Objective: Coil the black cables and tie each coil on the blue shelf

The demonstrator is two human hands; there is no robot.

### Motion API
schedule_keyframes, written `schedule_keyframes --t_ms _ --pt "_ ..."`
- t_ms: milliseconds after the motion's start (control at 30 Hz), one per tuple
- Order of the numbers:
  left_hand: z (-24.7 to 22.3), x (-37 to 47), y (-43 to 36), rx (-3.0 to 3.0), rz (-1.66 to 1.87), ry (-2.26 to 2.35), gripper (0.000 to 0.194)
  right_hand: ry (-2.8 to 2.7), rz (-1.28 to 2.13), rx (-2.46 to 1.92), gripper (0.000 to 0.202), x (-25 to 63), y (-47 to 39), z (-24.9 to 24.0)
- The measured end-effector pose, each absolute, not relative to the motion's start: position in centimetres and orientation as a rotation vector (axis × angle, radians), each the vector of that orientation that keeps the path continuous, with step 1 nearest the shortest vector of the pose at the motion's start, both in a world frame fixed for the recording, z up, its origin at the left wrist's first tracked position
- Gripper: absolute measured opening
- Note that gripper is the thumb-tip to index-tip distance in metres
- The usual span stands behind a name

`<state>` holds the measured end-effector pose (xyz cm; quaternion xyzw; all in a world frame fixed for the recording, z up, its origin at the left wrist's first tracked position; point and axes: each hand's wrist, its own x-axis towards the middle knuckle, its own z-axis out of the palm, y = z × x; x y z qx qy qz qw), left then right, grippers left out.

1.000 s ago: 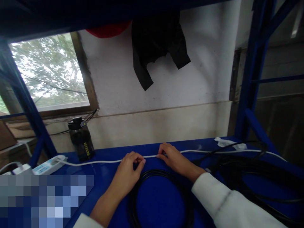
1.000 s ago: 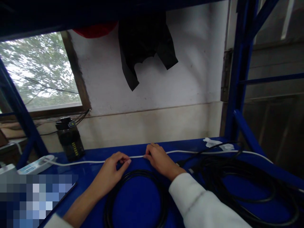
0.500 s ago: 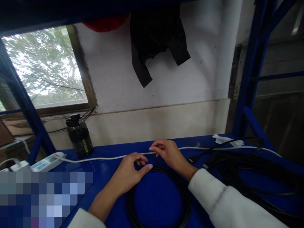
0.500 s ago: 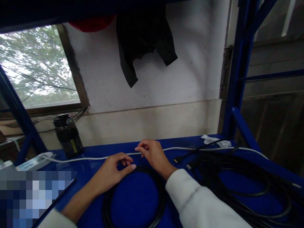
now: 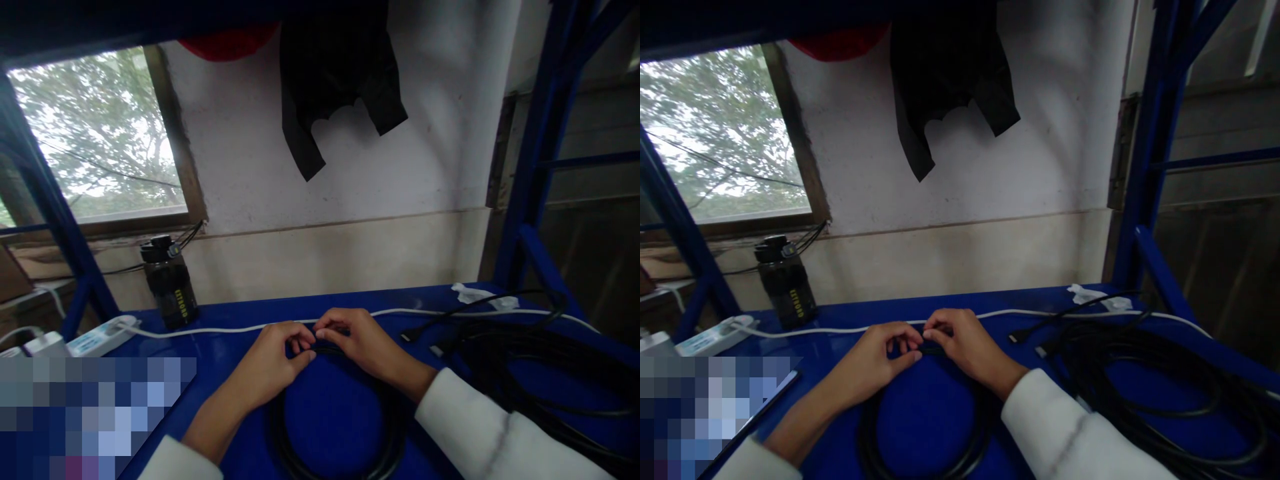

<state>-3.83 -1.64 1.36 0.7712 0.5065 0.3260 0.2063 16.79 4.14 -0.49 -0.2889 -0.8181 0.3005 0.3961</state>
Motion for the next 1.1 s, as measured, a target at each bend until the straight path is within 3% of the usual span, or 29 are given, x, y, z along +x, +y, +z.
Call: schedule_keyframes --t_ms 600,1100 --pt "1.5 -3.7 -1.5 2.238 1.047 1.387 0.009 -2.208 0.653 -0.687 0.016 16.5 2.8 -0.3" --pt "0.9 -4.0 -1.4 2.320 1.126 1.333 0.013 -2.054 0.820 -0.774 0.013 16.2 3.3 -0.6"
